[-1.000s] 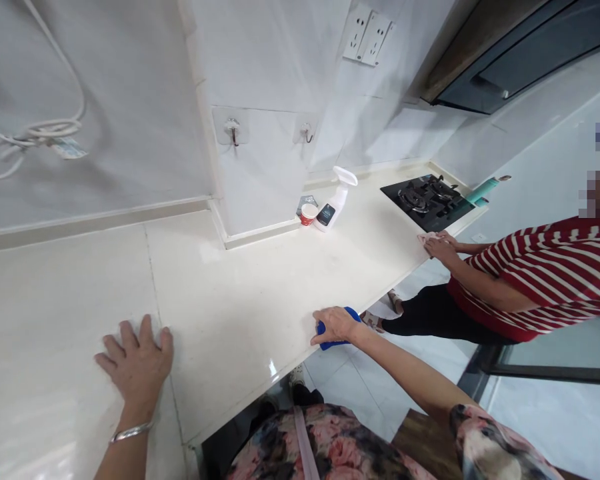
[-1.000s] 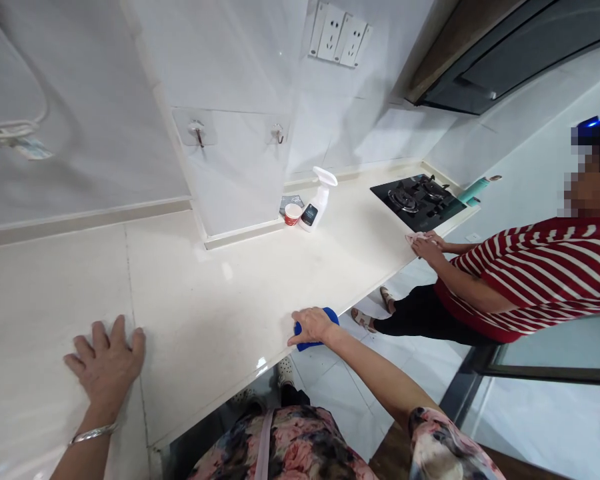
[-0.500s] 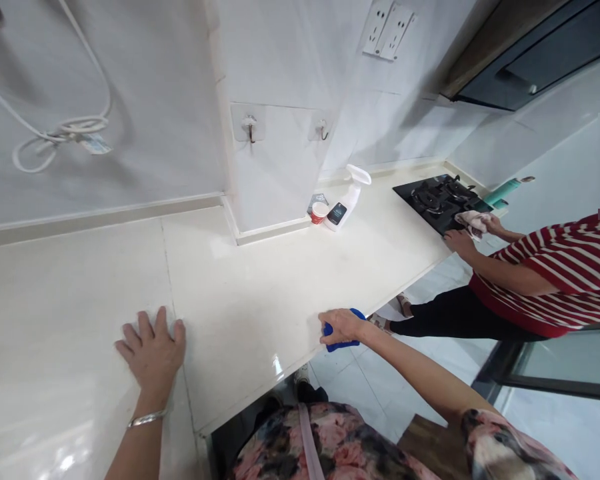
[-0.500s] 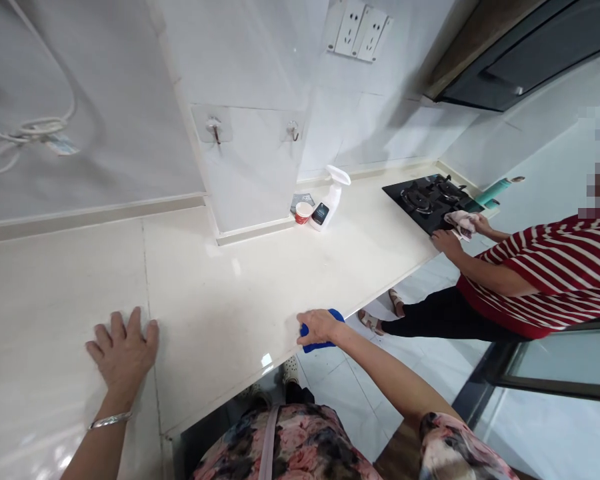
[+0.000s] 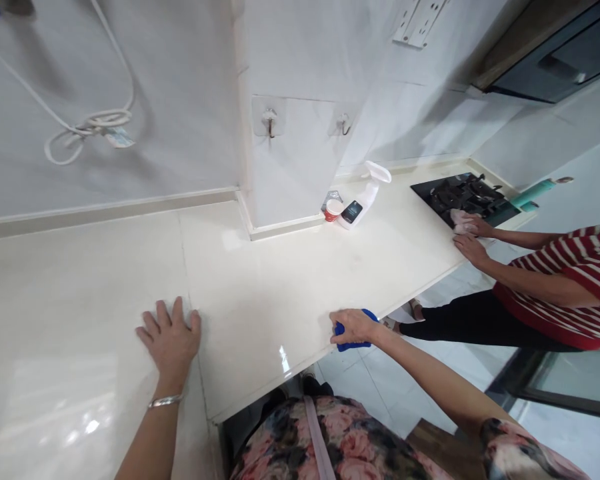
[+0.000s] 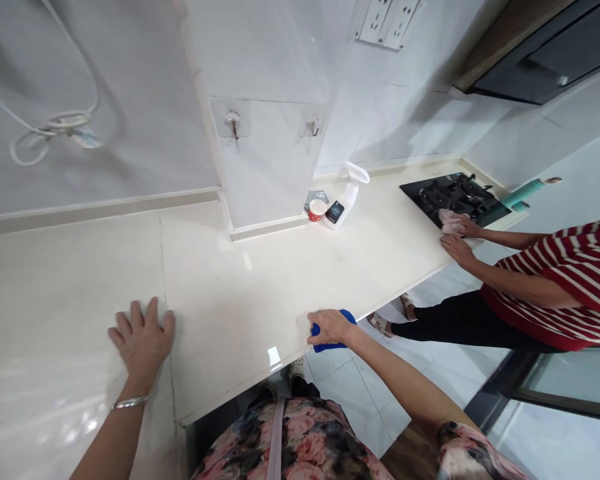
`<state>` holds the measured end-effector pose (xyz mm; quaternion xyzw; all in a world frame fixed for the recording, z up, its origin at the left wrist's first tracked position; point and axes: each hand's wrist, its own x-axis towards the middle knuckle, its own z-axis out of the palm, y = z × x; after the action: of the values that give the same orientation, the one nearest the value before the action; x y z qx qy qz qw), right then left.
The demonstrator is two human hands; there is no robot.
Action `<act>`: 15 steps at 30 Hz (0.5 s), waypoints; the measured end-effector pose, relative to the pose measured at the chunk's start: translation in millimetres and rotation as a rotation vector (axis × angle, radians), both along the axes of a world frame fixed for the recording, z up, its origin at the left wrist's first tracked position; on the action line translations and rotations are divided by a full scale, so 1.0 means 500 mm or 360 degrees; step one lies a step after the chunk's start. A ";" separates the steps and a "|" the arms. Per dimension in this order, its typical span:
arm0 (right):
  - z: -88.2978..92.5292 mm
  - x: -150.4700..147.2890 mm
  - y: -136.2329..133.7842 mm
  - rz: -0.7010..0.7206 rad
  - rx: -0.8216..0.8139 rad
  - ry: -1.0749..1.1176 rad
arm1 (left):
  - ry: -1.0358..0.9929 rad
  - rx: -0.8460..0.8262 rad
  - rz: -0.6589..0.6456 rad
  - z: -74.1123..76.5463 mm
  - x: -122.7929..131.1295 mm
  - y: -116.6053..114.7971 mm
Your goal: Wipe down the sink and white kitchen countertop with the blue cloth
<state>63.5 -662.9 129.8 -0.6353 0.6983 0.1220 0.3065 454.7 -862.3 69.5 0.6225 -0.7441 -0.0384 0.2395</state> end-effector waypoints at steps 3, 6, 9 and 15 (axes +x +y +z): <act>-0.007 -0.002 0.010 0.0017 -0.0030 -0.0014 | -0.0024 0.0029 0.0009 -0.004 0.002 0.001; -0.011 0.002 0.017 0.0047 -0.0061 -0.0007 | -0.0026 0.0028 0.0006 -0.011 0.005 0.002; -0.013 0.040 0.013 0.0129 -0.0101 -0.0001 | -0.0032 0.0016 0.0003 -0.017 0.007 0.001; -0.018 0.209 -0.047 0.0279 -0.0153 -0.0044 | -0.0040 -0.0017 -0.0011 -0.028 0.010 -0.001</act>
<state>168.0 -686.3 121.0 -0.7096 0.6408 0.1060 0.2734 459.9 -862.5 55.5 0.6192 -0.7493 -0.0274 0.2334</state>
